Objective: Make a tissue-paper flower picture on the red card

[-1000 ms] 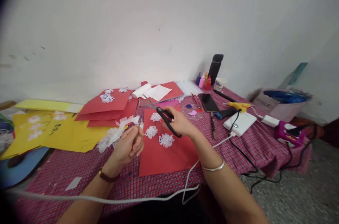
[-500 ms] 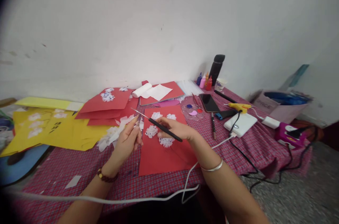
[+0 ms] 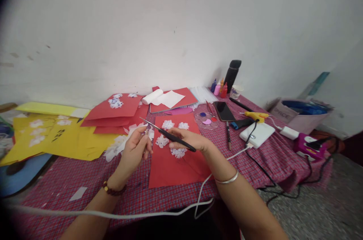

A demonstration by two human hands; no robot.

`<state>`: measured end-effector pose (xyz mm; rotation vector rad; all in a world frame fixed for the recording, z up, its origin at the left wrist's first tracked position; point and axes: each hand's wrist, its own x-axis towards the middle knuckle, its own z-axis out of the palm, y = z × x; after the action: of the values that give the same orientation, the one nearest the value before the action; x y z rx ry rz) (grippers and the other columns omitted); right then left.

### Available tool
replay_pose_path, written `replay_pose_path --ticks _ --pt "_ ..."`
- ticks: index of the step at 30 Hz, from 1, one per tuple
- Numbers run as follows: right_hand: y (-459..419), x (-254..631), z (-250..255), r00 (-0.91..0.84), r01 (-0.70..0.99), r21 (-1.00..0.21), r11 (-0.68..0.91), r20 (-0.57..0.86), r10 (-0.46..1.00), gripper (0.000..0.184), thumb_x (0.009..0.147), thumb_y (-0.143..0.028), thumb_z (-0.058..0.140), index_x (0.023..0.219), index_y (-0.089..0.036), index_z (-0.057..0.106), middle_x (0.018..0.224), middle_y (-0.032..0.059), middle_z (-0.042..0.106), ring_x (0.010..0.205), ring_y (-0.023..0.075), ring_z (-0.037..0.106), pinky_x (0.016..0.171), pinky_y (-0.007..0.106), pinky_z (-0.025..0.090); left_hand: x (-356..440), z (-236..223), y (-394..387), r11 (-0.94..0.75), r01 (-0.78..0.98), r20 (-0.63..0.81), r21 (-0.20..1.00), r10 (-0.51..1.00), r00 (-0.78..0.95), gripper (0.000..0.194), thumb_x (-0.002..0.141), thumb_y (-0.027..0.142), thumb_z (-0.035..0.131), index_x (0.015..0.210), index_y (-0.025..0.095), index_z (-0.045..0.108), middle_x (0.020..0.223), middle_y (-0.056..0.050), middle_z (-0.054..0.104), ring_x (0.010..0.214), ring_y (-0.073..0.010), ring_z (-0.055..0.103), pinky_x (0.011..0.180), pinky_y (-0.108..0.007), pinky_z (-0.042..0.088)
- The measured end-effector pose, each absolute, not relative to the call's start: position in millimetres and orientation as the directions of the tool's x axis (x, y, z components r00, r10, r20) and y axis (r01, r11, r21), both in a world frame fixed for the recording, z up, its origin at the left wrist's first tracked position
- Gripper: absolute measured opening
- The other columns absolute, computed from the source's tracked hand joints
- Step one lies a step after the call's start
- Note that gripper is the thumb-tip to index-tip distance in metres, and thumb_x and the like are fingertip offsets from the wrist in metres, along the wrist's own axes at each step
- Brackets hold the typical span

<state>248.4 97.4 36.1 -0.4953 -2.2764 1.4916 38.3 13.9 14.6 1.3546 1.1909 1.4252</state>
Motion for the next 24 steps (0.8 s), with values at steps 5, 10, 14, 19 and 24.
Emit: replay_pose_path --ticks 5,10,14,19,24 --pt "98.4 249.5 32.3 -0.825 0.002 -0.957 0.288 0.162 0.541 0.053 0.081 -0.057 0.064 0.111 -0.015 0.053 0.083 0.0007 0.052 0.071 0.0122 0.050 0.062 0.025 0.043 37.3 14.8 14.2 -0.258 0.131 0.277 0.957 0.948 -0.158 0.031 0.093 0.042 0.049 0.115 0.019 0.052 0.064 0.006 0.048 0.045 -0.0079 0.038 0.045 -0.020 0.032" --pt "96.4 244.0 28.1 -0.669 0.059 -0.924 0.377 0.244 0.702 0.047 0.081 -0.044 0.067 0.115 -0.016 0.052 0.091 0.0041 0.059 0.079 0.0156 0.056 0.072 0.029 0.047 37.8 18.9 9.1 -0.295 0.267 0.354 0.917 0.912 -0.207 0.038 0.097 0.039 0.042 0.126 0.017 0.054 0.066 0.003 0.047 0.056 -0.0119 0.041 0.053 -0.023 0.035" --pt "89.4 236.9 26.5 -0.612 0.202 -0.814 0.545 0.329 0.719 0.056 0.074 -0.028 0.074 0.124 -0.017 0.051 0.118 0.0102 0.060 0.105 0.0230 0.058 0.092 0.038 0.045 38.5 19.5 8.1 -0.302 0.350 0.393 0.887 0.891 -0.228 0.029 0.098 0.034 0.041 0.116 0.018 0.057 0.074 0.001 0.051 0.062 -0.0130 0.044 0.059 -0.024 0.035" --pt "80.7 233.4 29.4 -0.616 0.328 -0.669 0.667 0.384 0.688 0.050 0.075 -0.026 0.072 0.121 -0.018 0.057 0.113 0.0109 0.064 0.098 0.0240 0.060 0.087 0.038 0.047 37.0 17.8 8.2 -0.309 0.424 0.433 0.851 0.871 -0.234 0.024 0.099 0.033 0.037 0.098 0.020 0.056 0.070 0.003 0.048 0.062 -0.0136 0.044 0.060 -0.024 0.035" --pt "84.9 234.4 27.7 -0.586 0.363 -0.651 0.666 0.396 0.707 0.051 0.074 -0.025 0.071 0.122 -0.018 0.056 0.118 0.0118 0.064 0.102 0.0253 0.060 0.090 0.040 0.046 32.8 15.7 9.1 -0.295 0.516 0.473 0.804 0.844 -0.254 0.025 0.099 0.034 0.038 0.103 0.020 0.058 0.088 -0.002 0.061 0.076 -0.0172 0.054 0.070 -0.027 0.039"
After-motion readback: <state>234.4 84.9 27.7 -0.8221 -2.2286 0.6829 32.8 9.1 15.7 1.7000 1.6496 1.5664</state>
